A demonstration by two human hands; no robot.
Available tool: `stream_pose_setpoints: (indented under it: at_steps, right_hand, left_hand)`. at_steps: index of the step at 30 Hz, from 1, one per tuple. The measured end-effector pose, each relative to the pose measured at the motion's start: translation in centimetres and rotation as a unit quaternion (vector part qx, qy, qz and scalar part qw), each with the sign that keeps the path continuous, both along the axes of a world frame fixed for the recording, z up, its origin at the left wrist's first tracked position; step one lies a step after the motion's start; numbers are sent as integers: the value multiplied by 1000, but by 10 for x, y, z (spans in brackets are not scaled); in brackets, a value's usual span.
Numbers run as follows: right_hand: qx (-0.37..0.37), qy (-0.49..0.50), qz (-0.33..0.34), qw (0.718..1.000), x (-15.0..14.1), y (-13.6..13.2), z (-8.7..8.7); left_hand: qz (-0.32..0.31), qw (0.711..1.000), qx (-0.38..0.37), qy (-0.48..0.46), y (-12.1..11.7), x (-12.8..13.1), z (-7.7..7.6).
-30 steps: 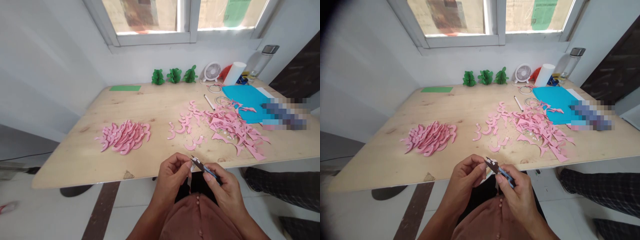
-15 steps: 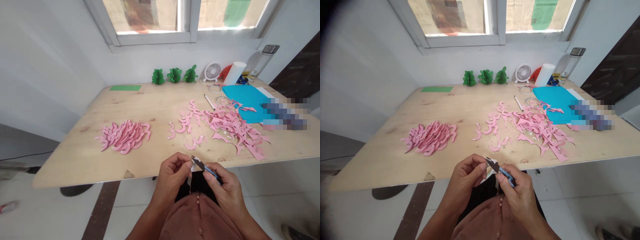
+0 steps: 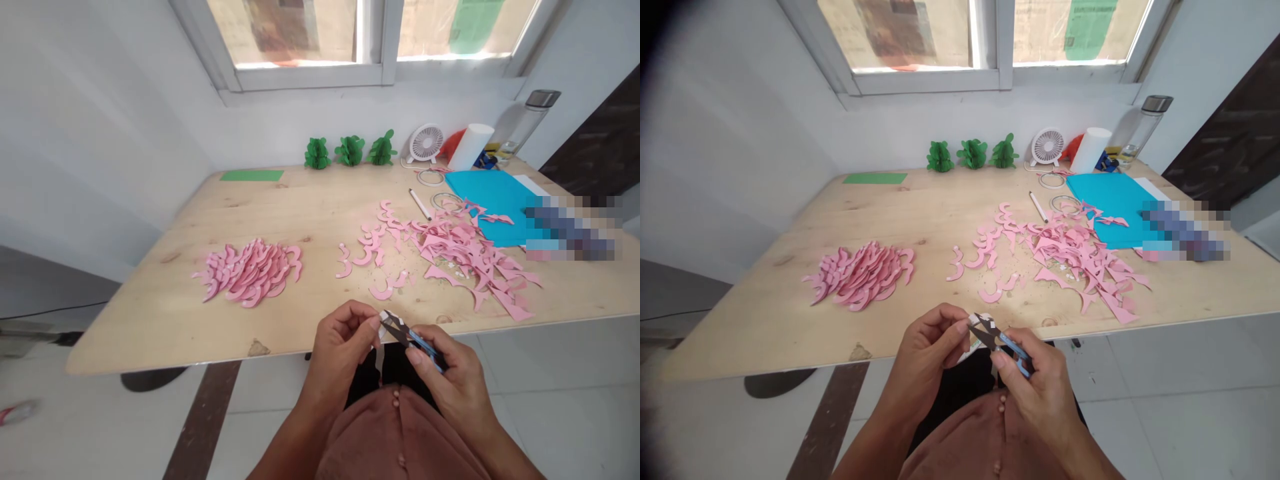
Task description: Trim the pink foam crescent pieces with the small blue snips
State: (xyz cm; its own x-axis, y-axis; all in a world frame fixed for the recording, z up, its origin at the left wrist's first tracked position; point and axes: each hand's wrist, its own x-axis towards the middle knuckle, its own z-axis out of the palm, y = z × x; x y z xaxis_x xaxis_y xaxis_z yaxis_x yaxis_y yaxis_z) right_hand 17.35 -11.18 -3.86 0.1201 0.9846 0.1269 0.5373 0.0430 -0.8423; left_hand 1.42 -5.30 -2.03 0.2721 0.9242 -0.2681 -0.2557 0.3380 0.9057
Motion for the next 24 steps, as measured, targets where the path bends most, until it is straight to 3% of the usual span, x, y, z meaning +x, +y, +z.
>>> stream_pose_setpoints:
  at_steps: [24]
  right_hand:
    - [3, 12, -29, 999, -6, -2, 6]
  left_hand:
    - [-7, 1000, -5, -6, -1, 4, 1]
